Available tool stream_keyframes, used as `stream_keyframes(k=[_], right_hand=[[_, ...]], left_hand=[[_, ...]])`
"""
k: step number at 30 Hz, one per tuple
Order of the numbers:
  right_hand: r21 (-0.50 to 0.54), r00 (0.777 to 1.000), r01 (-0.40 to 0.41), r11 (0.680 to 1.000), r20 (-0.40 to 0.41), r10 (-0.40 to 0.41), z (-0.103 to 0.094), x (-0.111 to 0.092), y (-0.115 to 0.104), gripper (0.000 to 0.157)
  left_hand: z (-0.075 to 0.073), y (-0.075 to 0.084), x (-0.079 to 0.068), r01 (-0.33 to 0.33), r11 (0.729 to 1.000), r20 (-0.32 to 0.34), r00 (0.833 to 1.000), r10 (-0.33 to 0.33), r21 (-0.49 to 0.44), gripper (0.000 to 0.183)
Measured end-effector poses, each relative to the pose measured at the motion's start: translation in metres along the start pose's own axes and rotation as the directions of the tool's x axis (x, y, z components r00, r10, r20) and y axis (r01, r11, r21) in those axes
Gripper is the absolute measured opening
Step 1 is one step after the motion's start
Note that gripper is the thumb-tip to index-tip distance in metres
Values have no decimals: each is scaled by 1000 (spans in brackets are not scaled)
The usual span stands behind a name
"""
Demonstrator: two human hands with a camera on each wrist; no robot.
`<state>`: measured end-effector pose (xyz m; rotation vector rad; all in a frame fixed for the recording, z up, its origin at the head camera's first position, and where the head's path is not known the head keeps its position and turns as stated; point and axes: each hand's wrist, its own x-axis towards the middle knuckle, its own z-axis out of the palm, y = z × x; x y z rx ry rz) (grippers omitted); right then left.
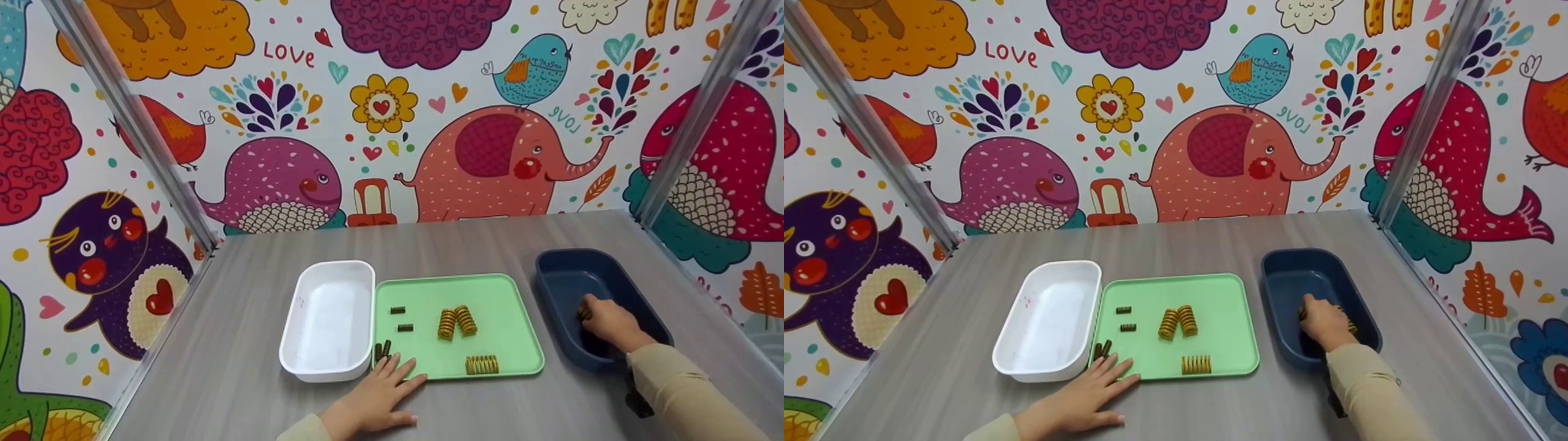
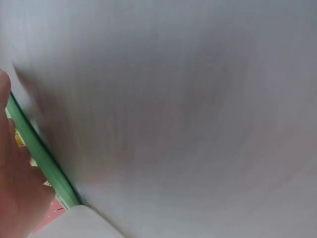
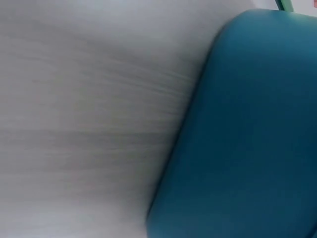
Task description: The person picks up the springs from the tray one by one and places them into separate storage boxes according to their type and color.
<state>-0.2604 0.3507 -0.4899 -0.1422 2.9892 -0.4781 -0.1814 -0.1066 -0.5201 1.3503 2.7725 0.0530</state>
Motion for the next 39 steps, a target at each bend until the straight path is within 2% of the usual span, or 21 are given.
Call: stream_keyframes(k=[5, 13, 21, 23, 26, 30, 32, 34, 36, 39], right_hand=[[-16, 1000, -5, 1000, 1, 5, 0, 0, 0, 31], [-1, 1000, -6, 1000, 9, 6, -2, -1, -1, 36], [0, 1000, -7, 1000, 18, 7, -14, 1, -6, 42], [-15, 1000, 5, 1000, 3, -5, -20, 1, -11, 43], [-23, 995, 43, 999, -86, -45, -30, 0, -28, 41], [-17, 973, 109, 994, -202, -110, -38, -3, -60, 37], [-24, 964, 155, 988, -216, -156, -37, -5, -75, 35], [-42, 945, 223, 974, -235, -226, -32, -7, -90, 33], [-66, 918, 306, 950, -245, -313, -24, -10, -104, 31], [-93, 866, 437, 895, -226, -446, -10, -15, -122, 29]], left_hand=[[1, -1, 1, -3, 1000, 0, 1000, 3, -13, 66], [2, -1, 1, -6, 1000, -3, 1000, 6, -9, 67], [2, -1, 1, -3, 1000, -9, 1000, 3, -14, 67], [2, -1, 0, -4, 1000, -5, 1000, 4, -17, 67], [2, 0, 0, -7, 1000, -2, 1000, 7, -17, 68], [2, 1, 1, -5, 1000, -1, 1000, 5, -8, 68], [2, 1, 1, -3, 1000, -3, 1000, 3, -1, 68], [2, 0, 1, -2, 1000, -6, 1000, 2, 2, 68], [1, 0, 1, -2, 1000, -6, 1000, 2, 3, 68], [0, 0, 1, -4, 1000, -2, 1000, 4, -11, 68]])
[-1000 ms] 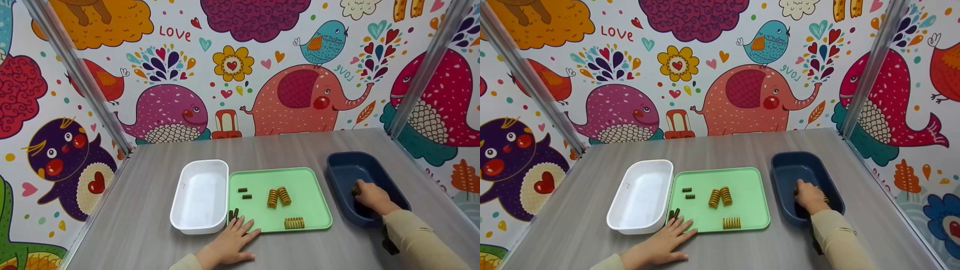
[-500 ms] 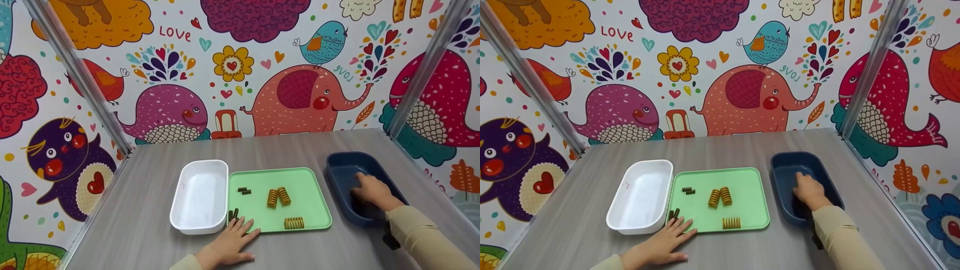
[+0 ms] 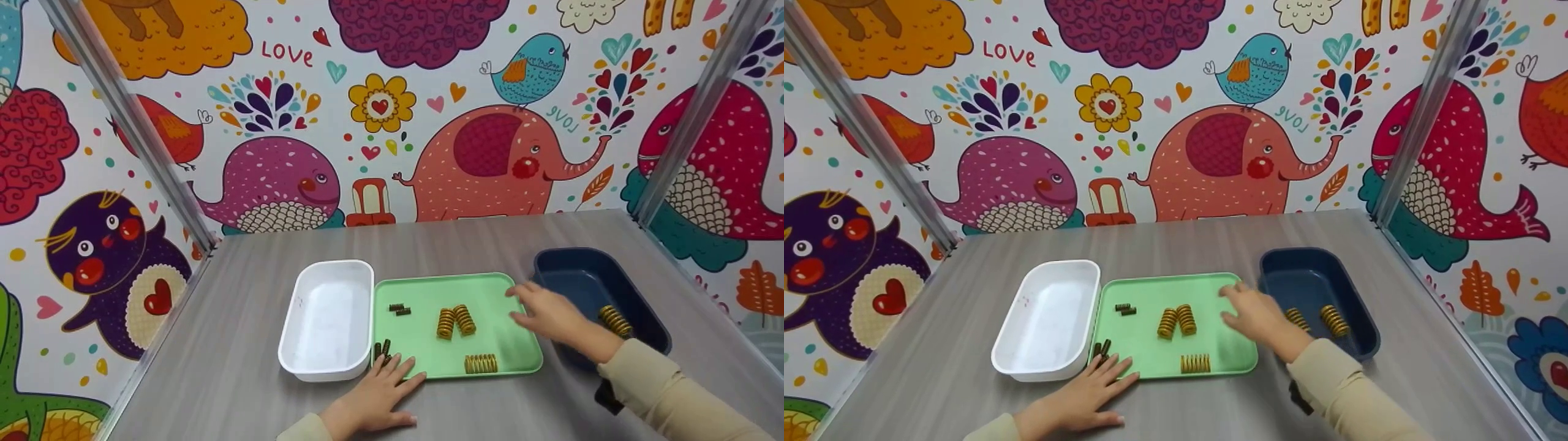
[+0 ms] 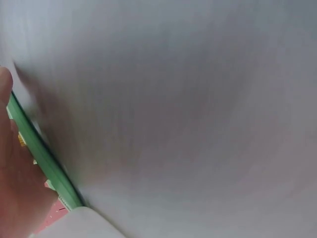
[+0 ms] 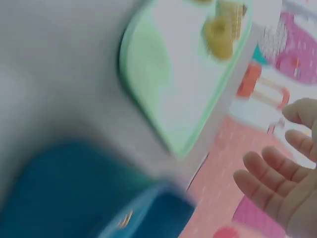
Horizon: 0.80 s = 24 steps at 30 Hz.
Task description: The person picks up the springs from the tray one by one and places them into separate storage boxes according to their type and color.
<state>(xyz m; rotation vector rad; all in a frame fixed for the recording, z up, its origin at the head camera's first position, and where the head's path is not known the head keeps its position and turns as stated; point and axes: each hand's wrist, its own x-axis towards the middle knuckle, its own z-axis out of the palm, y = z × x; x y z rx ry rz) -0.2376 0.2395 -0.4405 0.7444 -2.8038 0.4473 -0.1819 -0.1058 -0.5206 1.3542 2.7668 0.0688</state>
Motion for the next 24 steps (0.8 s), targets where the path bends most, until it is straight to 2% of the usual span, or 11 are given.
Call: stream_keyframes(k=[3, 5, 8, 11, 17, 24], right_hand=[[39, 991, 109, 993, 70, -112, 13, -1, -17, 28], [86, 977, 149, 985, 142, -160, 22, -2, -26, 29], [126, 949, 178, 976, 240, -204, 34, -3, -38, 30], [142, 932, 177, 974, 295, -213, 46, -4, -45, 31], [177, 926, 157, 972, 316, -207, 62, -6, -48, 33], [194, 921, 262, 945, 241, -305, 72, -12, -45, 27]], left_hand=[[0, 0, 0, -2, 1000, 6, 1000, 2, -7, 69], [1, -1, 0, -1, 1000, 11, 1000, 1, -16, 69], [2, -1, 0, 0, 1000, 7, 1000, 0, -9, 69], [4, -1, 0, 3, 1000, 0, 1000, -3, -1, 69], [3, 2, 1, 12, 1000, -12, 1000, -12, 26, 69], [3, 1, 0, 22, 1000, -5, 1000, -22, 11, 69]])
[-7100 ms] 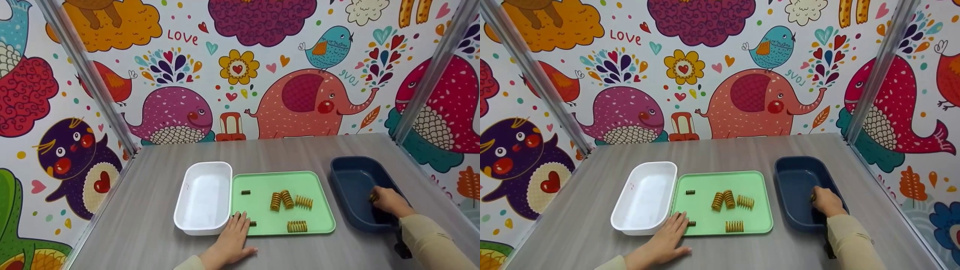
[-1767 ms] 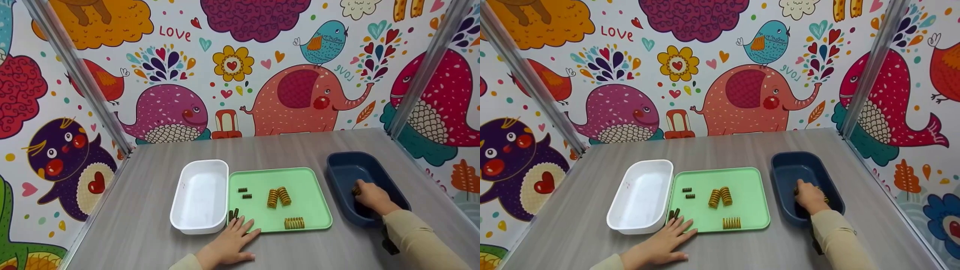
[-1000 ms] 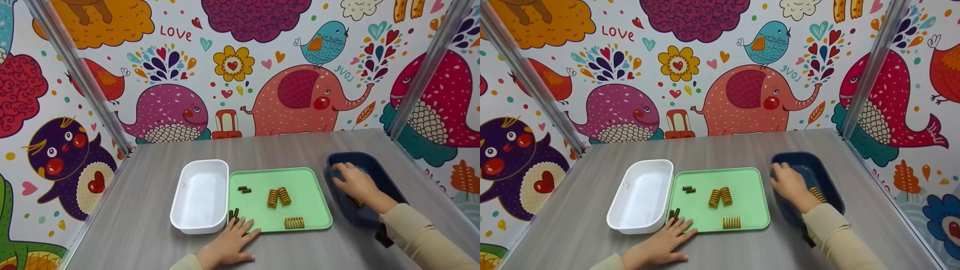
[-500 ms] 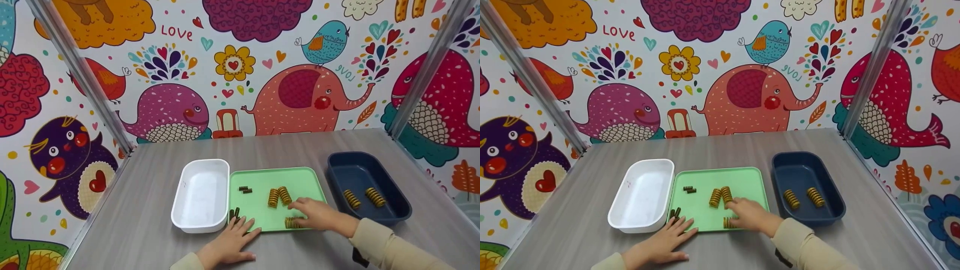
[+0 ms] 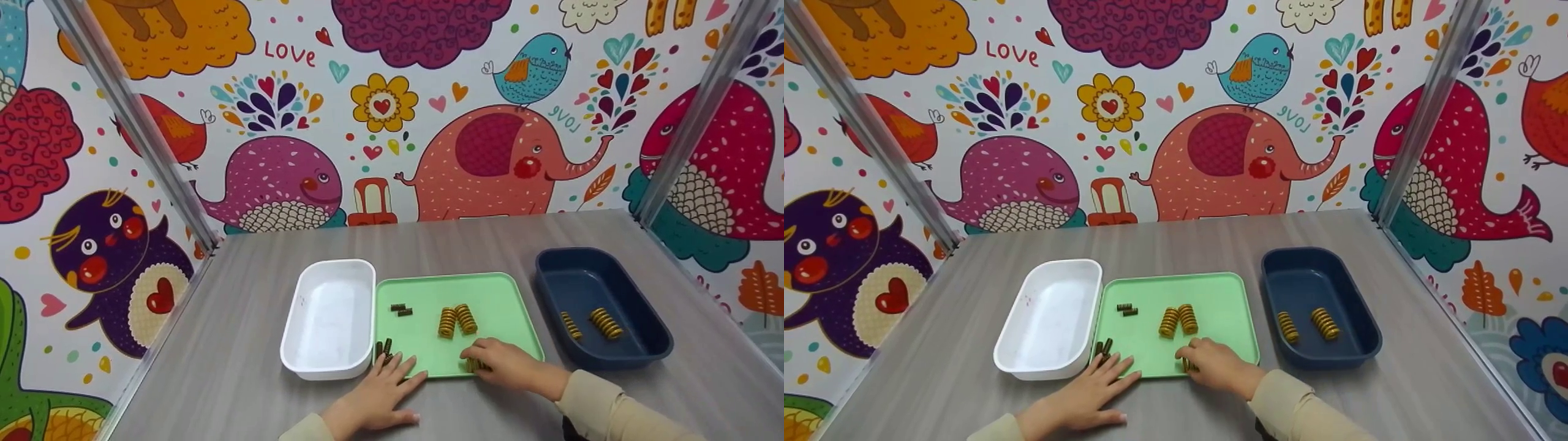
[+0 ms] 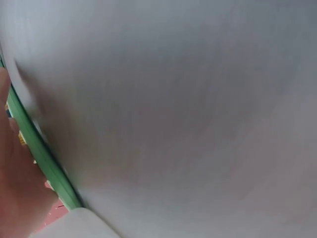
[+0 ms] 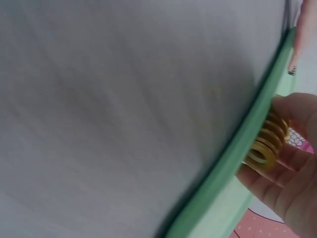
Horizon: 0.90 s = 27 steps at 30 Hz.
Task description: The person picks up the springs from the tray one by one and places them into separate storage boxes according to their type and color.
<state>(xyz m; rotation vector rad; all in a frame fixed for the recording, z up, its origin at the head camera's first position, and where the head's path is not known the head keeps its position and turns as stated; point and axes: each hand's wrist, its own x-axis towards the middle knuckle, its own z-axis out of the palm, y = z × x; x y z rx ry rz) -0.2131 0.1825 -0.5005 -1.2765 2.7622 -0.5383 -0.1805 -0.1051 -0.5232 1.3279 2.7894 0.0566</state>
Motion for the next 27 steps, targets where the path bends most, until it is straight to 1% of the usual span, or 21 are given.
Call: stream_keyframes(k=[5, 12, 18, 22, 27], right_hand=[[-21, 998, 59, 998, -34, -60, 2, -2, 0, 23], [-24, 995, 100, 995, -27, -101, 1, -2, 5, 20], [-33, 989, 137, 990, -54, -139, -1, -2, 8, 21], [-51, 989, 131, 990, -60, -134, -10, -3, 7, 23], [-70, 988, 130, 989, -79, -135, -28, -4, 10, 27]], left_hand=[[1, -2, -1, -1, 1000, -6, 1000, 1, -5, 68], [4, -1, 0, 3, 1000, -3, 1000, -3, -21, 69], [5, -1, 0, 11, 1000, 1, 1000, -11, -20, 70], [6, -1, 0, 12, 1000, 3, 1000, -12, -16, 70], [5, -1, 0, 5, 1000, -4, 1000, -5, -12, 70]])
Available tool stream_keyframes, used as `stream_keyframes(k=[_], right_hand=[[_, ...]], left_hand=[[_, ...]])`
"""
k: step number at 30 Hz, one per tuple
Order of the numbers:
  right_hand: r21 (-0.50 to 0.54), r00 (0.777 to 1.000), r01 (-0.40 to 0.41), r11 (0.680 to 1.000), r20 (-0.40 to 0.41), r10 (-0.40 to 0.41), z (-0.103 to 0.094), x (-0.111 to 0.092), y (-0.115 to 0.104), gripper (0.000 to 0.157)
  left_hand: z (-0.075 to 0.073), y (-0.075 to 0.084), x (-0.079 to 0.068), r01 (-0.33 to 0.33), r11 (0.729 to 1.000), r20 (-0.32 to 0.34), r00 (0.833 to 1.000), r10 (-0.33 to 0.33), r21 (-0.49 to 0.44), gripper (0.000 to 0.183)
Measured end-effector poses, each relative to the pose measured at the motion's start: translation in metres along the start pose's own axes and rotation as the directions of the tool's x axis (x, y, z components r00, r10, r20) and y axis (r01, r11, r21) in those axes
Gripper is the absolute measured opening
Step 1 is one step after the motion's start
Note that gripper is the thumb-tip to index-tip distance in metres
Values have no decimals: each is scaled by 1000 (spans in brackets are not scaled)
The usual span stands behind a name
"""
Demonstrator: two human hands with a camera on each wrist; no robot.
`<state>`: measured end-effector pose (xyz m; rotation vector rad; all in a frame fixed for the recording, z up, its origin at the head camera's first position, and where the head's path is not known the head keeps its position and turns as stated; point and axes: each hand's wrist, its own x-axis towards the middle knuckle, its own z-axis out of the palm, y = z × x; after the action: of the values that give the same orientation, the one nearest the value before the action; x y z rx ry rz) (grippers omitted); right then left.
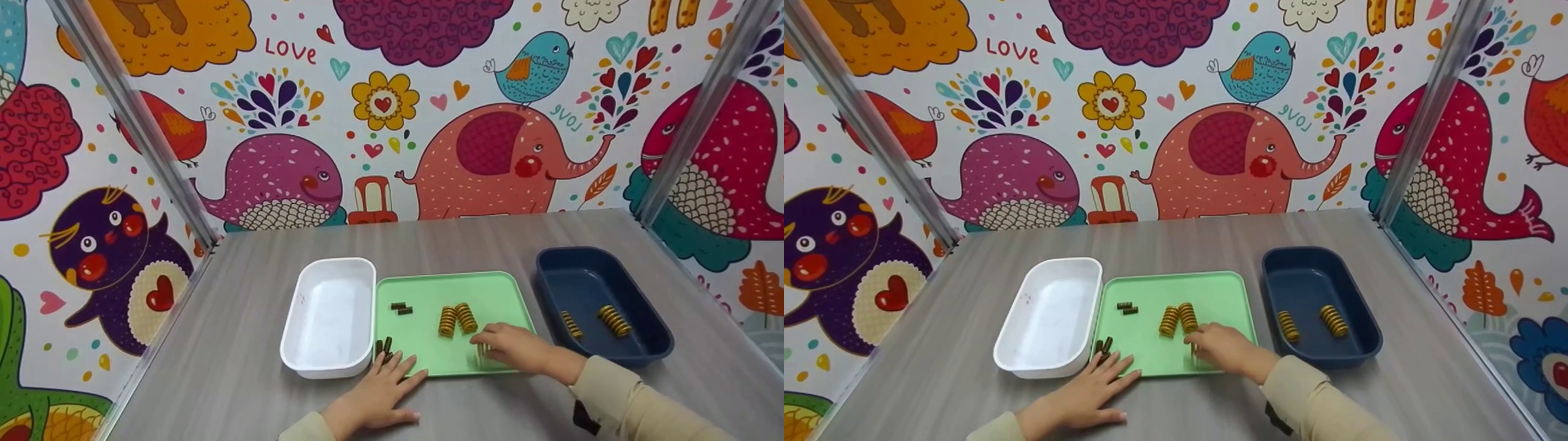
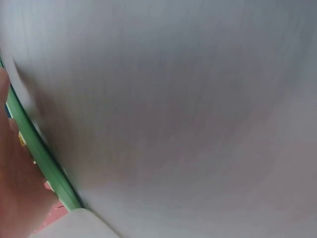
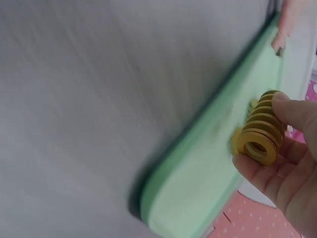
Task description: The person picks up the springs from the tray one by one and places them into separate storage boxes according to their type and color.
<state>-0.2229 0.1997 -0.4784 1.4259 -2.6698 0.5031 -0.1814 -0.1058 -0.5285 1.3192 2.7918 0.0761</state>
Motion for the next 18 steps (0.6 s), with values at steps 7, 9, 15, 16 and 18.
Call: stream_keyframes(k=[7, 9, 15, 16, 18], right_hand=[[-42, 998, -51, 998, -22, 51, -28, -5, 9, 29], [-56, 996, -90, 994, -18, 89, -34, -5, 11, 29], [-79, 991, -132, 988, -36, 130, -49, -9, 18, 30], [-77, 990, -142, 987, -37, 139, -51, -10, 19, 30], [-75, 985, -169, 983, -39, 167, -56, -12, 23, 30]], left_hand=[[-1, 0, 0, 4, 1000, 11, 1000, -4, -26, 69], [-1, 0, 0, 2, 1000, 9, 1000, -2, -23, 69], [-1, 0, 0, 2, 1000, 14, 1000, -1, -23, 69], [-1, 0, 0, 2, 1000, 16, 1000, -2, -26, 69], [-2, 0, 0, 1, 1000, 16, 1000, -1, -22, 69]])
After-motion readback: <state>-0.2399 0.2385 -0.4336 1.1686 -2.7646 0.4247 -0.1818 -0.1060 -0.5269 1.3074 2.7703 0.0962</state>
